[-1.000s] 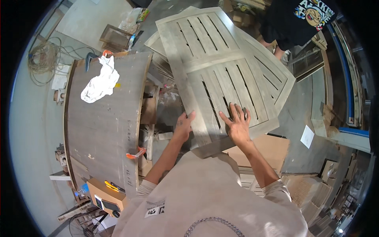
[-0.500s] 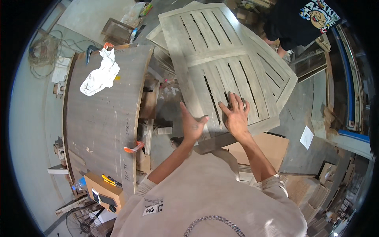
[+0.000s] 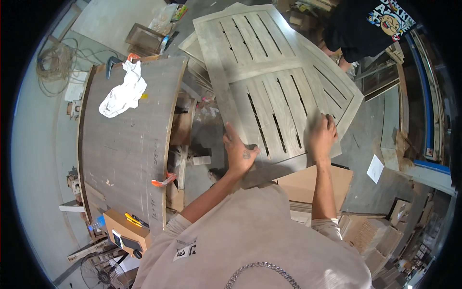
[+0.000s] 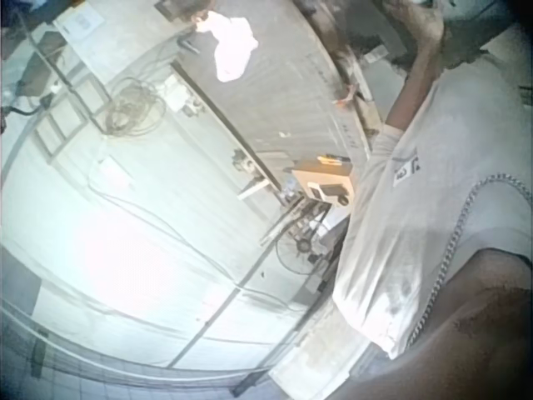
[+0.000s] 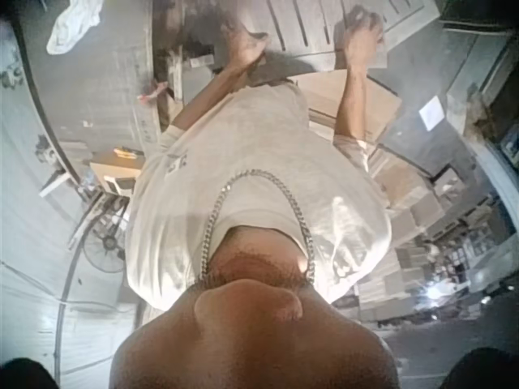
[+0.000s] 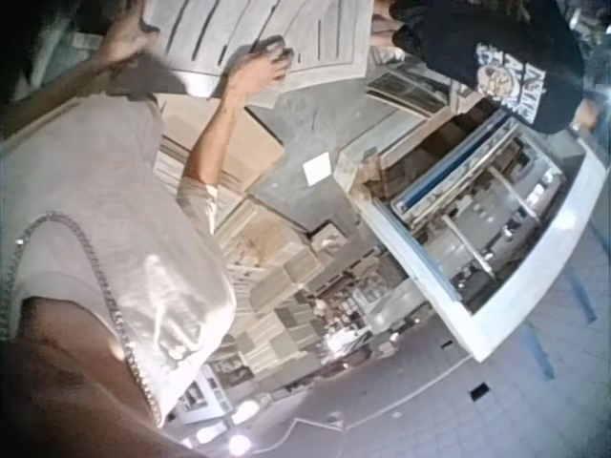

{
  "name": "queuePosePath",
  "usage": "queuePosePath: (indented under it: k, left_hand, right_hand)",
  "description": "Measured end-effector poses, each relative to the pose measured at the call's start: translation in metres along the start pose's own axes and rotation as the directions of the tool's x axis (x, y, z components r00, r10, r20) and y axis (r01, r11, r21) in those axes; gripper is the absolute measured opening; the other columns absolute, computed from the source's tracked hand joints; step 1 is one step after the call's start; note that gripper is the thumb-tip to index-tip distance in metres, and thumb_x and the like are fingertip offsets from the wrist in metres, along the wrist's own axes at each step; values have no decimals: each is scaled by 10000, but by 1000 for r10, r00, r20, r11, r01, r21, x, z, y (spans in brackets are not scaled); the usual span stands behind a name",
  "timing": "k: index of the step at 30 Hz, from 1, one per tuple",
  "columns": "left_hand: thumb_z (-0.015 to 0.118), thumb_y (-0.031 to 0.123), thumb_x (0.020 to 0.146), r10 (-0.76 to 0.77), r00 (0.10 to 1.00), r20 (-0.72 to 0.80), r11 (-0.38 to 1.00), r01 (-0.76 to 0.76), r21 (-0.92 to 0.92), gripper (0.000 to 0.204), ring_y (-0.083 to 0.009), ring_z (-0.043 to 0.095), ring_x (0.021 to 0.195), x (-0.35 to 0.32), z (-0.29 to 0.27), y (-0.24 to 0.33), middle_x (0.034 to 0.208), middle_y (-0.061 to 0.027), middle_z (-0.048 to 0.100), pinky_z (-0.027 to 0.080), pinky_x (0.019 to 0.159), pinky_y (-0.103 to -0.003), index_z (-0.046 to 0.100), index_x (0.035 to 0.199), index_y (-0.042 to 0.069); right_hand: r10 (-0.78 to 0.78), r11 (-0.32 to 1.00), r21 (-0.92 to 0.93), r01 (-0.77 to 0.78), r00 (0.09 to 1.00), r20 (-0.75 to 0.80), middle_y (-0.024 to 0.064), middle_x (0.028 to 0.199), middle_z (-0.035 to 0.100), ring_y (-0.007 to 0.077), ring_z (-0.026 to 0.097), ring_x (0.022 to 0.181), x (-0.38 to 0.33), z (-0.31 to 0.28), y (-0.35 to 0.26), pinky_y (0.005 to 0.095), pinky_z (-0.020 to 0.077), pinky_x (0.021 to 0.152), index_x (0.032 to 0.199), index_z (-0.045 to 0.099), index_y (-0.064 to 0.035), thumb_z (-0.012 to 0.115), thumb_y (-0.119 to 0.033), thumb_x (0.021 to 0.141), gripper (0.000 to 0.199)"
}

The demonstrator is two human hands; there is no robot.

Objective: The person takes wooden slatted panels from a stack, places them on a workbench, and wipes the surfaces and edges with a white cloth.

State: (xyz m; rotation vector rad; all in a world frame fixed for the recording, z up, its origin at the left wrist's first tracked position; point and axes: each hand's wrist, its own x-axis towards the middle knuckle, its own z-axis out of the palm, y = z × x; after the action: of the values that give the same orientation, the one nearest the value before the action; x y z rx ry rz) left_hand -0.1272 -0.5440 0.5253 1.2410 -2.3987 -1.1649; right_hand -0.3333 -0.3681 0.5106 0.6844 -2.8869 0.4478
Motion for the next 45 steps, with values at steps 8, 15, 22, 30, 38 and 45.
queuePosePath:
  k: [8, 15, 22, 30, 38, 45]
  left_hand:
    - [739, 295, 792, -157, 978, -138, 930, 99, -355, 893, -339, 541, 1076, 17, 10, -44, 1208, -263, 517, 411, 983, -390, 234, 1403, -115]
    - [617, 423, 911, -429, 902, 50, 686, 362, -631, 449, -147, 535, 756, 45, -9, -39, 864, -78, 606, 457, 706, -305, 607, 930, -25]
    - [546, 397, 959, -437, 898, 55, 599, 336, -727, 403, -125, 429, 736, 28, -83, -36, 788, -22, 493, 394, 672, -305, 571, 904, -2]
    - [512, 324, 983, -270, 888, -373, 726, -67, -685, 355, -105, 398, 733, -17, -207, 2, 749, -6, 453, 367, 656, -282, 584, 938, -21]
    - [615, 344, 935, 101, 709, -698, 556, -622, -551, 485, -110, 519, 930, -94, -392, 63, 1007, -34, 594, 415, 872, -251, 535, 1233, -30]
    - [664, 293, 903, 123, 381, -916, 605, -761, -235, 481, -128, 584, 1019, -189, -445, 66, 1090, -87, 644, 432, 920, -257, 541, 1238, -28]
  right_hand:
    - [243, 966, 90, -244, 970, 26, 206, 1345, 489, 400, 458, 1231, 32, -1, 27, 549, 374, 982, 1304, 495, -42, 565, -248, 898, 461]
    - [324, 899, 173, -403, 875, 360, 293, 1127, 616, 403, 583, 1095, 70, -18, 33, 406, 437, 962, 1154, 634, 25, 575, -420, 893, 520]
    - [196, 783, 479, -397, 888, 416, 166, 866, 664, 172, 573, 860, 63, -57, 11, 348, 463, 808, 924, 645, 143, 605, -478, 896, 623]
    - [31, 409, 864, -292, 951, 306, 38, 806, 602, 136, 507, 756, 79, -113, -91, 267, 415, 734, 792, 666, 28, 676, -313, 897, 357]
    - [-470, -81, 982, -171, 875, 114, 98, 1040, 655, 171, 610, 933, 113, -225, -248, 306, 476, 853, 1086, 626, 57, 572, -189, 951, 286]
    - [-655, -229, 943, -240, 755, 33, 130, 1063, 654, 198, 621, 959, 93, -293, -355, 338, 487, 862, 1141, 598, 47, 639, -252, 912, 379]
